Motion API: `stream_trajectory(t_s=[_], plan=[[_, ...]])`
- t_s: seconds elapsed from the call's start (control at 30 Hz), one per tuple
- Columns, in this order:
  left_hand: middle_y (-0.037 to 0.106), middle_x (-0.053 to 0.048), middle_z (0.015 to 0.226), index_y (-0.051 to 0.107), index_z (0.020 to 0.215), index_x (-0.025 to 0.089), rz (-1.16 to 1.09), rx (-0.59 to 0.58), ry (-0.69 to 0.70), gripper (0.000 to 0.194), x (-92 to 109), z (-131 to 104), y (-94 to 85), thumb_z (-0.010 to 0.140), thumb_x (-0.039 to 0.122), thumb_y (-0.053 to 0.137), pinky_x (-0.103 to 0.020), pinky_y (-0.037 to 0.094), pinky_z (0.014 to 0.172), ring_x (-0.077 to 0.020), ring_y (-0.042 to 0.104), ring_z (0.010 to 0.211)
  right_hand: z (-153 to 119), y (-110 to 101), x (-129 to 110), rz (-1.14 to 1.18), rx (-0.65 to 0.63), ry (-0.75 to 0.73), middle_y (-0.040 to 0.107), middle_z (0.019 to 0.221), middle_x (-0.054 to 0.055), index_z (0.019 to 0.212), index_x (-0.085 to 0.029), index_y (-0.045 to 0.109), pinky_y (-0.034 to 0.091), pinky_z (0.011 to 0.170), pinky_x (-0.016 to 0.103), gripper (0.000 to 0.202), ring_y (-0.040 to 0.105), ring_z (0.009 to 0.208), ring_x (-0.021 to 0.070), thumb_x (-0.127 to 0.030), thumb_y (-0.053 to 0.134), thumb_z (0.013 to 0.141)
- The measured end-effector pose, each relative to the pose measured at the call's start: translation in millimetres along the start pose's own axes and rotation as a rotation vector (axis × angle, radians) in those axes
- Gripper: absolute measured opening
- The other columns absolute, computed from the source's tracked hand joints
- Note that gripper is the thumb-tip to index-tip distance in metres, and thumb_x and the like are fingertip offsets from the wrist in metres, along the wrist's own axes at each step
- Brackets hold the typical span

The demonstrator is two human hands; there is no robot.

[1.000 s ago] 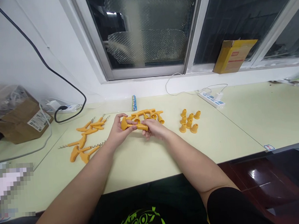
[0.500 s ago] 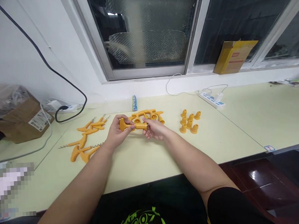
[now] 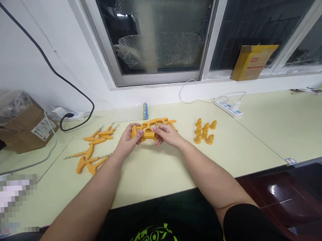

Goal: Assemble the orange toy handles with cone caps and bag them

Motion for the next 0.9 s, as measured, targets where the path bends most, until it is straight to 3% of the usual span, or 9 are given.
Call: stream_trajectory(t_s=[0.13, 0.2, 0.3, 0.4, 0.5, 0.57, 0.77, 0.9], plan=[[0.051, 0.008, 0.064, 0.057, 0.109, 0.020, -0.133, -0.001, -0.173, 0.051, -20.4, 0.8, 2.5, 0.075, 0.047, 0.085, -0.017, 0.027, 0.045, -0.0032, 0.038, 0.043, -9.4, 5.9, -32.0, -0.134, -0.104, -0.248, 0.065, 0.116, 0.007, 0.116, -0.025, 0.066, 0.060, 0.086, 0.036, 0.036, 0.068, 0.098, 0.0191, -0.043, 0.076, 0.087], [0.055, 0.006, 0.067, 0.056, 0.105, 0.020, -0.191, 0.024, -0.263, 0.050, -29.4, 0.7, -1.1, 0.073, 0.042, 0.087, -0.016, 0.024, 0.044, -0.0017, 0.034, 0.042, -17.0, 12.9, -42.2, -0.250, -0.189, -0.336, 0.063, 0.122, 0.008, 0.115, -0.026, 0.069, 0.057, 0.094, 0.037, 0.031, 0.063, 0.111, 0.0209, -0.036, 0.076, 0.087], [0.064, 0.001, 0.073, 0.055, 0.102, 0.021, -0.245, 0.009, -0.368, 0.043, -35.3, 0.2, -4.5, 0.079, 0.048, 0.080, -0.017, 0.026, 0.044, -0.0024, 0.035, 0.041, -18.9, 11.7, -42.2, -0.347, -0.191, -0.339, 0.065, 0.112, 0.008, 0.109, -0.025, 0.071, 0.058, 0.086, 0.037, 0.023, 0.065, 0.102, 0.0209, -0.035, 0.073, 0.088], [0.069, -0.003, 0.081, 0.052, 0.106, 0.023, -0.216, 0.061, -0.399, 0.042, -35.7, 2.3, -18.5, 0.086, 0.058, 0.065, -0.021, 0.035, 0.046, -0.0072, 0.044, 0.042, -9.8, -9.4, -41.3, -0.332, -0.017, -0.346, 0.065, 0.109, 0.007, 0.103, -0.023, 0.070, 0.059, 0.077, 0.035, 0.025, 0.066, 0.087, 0.0182, -0.039, 0.076, 0.086], [0.068, 0.000, 0.083, 0.049, 0.109, 0.027, 0.031, 0.255, -0.282, 0.039, -25.3, 6.9, -51.4, 0.087, 0.056, 0.062, -0.024, 0.039, 0.050, -0.0106, 0.051, 0.045, 6.2, -39.1, -38.6, -0.368, 0.188, -0.348, 0.065, 0.109, 0.007, 0.098, -0.022, 0.067, 0.059, 0.077, 0.035, 0.025, 0.068, 0.083, 0.0173, -0.040, 0.076, 0.084], [0.067, 0.001, 0.083, 0.051, 0.107, 0.027, 0.262, 0.310, -0.192, 0.033, -14.8, 9.2, -64.8, 0.089, 0.053, 0.060, -0.026, 0.039, 0.052, -0.0118, 0.052, 0.047, 19.8, -53.1, -36.9, -0.510, 0.276, -0.334, 0.066, 0.104, 0.006, 0.094, -0.022, 0.066, 0.058, 0.078, 0.036, 0.021, 0.068, 0.082, 0.0184, -0.037, 0.075, 0.083], [0.069, -0.002, 0.083, 0.064, 0.096, 0.024, 0.828, 0.286, -0.077, 0.019, 5.4, 11.0, -81.7, 0.085, 0.040, 0.064, -0.030, 0.040, 0.065, -0.0197, 0.060, 0.068, 57.7, -58.5, -26.0, -0.959, 0.324, -0.209, 0.070, 0.097, 0.006, 0.091, -0.021, 0.066, 0.052, 0.081, 0.037, 0.009, 0.065, 0.088, 0.0219, -0.026, 0.070, 0.085], [0.071, -0.003, 0.087, 0.064, 0.099, 0.024, 0.953, 0.259, -0.113, 0.023, 4.4, 10.2, -90.5, 0.079, 0.036, 0.068, -0.031, 0.039, 0.065, -0.0222, 0.063, 0.074, 67.2, -52.8, -14.5, -1.116, 0.296, -0.089, 0.071, 0.099, 0.007, 0.094, -0.022, 0.067, 0.048, 0.077, 0.036, 0.010, 0.064, 0.088, 0.0237, -0.028, 0.068, 0.087]])
Point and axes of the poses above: each hand's wrist, its own z-axis towards the middle knuckle, its own y-axis out of the palm, x = y × z, the point moved 10 cm from there along z, towards the middle knuckle
